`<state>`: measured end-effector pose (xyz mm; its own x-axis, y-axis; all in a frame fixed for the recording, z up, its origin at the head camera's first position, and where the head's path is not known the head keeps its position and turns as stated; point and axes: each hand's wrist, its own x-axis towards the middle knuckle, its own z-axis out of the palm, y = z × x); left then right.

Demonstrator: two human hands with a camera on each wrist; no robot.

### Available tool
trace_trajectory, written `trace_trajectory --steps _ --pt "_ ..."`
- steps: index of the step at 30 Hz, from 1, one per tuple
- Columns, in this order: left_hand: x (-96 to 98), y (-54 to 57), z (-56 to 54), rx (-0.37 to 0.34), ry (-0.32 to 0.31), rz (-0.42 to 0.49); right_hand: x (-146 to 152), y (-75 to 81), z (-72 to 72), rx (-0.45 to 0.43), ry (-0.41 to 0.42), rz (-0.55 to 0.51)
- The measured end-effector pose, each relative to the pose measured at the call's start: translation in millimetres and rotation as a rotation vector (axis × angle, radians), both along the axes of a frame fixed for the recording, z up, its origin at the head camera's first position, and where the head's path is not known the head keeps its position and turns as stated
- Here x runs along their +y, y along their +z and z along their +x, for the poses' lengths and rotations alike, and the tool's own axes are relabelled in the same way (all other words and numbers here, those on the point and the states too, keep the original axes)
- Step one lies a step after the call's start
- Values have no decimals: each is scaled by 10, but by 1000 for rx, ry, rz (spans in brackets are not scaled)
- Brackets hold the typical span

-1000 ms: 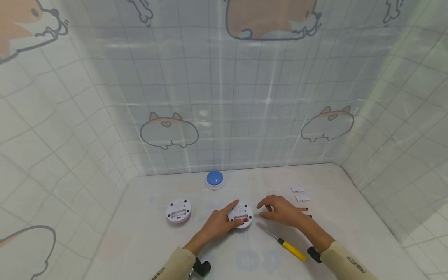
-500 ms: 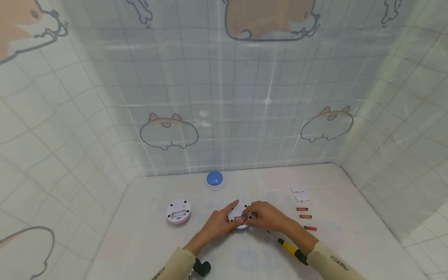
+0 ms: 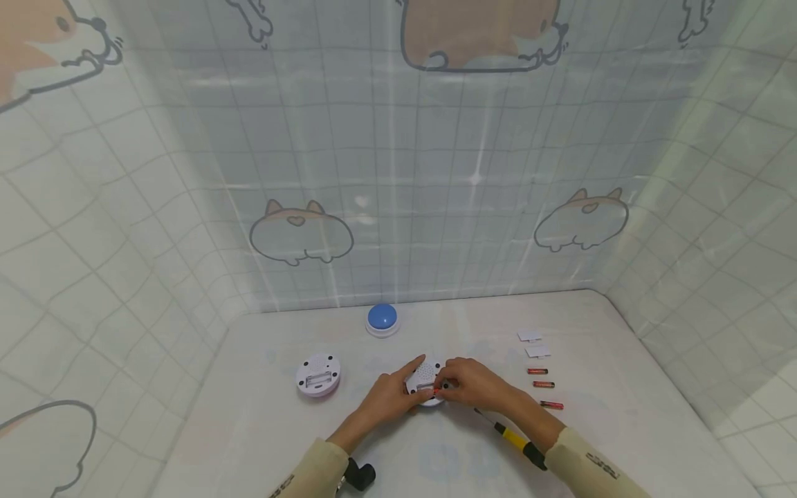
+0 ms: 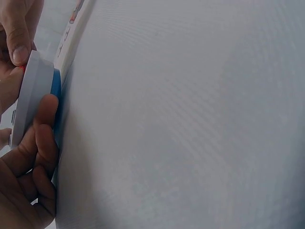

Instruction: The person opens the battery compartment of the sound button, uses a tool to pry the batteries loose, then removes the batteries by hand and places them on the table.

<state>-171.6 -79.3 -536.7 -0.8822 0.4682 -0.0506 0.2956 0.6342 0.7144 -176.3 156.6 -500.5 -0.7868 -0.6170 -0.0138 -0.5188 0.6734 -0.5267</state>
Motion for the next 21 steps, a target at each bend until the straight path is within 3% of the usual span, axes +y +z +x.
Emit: trace_trajectory --steps 12,21 --pt "-19 0 71 21 8 -9 102 -30 48 18 -27 -6" --pt "-195 70 268 18 75 -44 452 58 209 42 -105 -31"
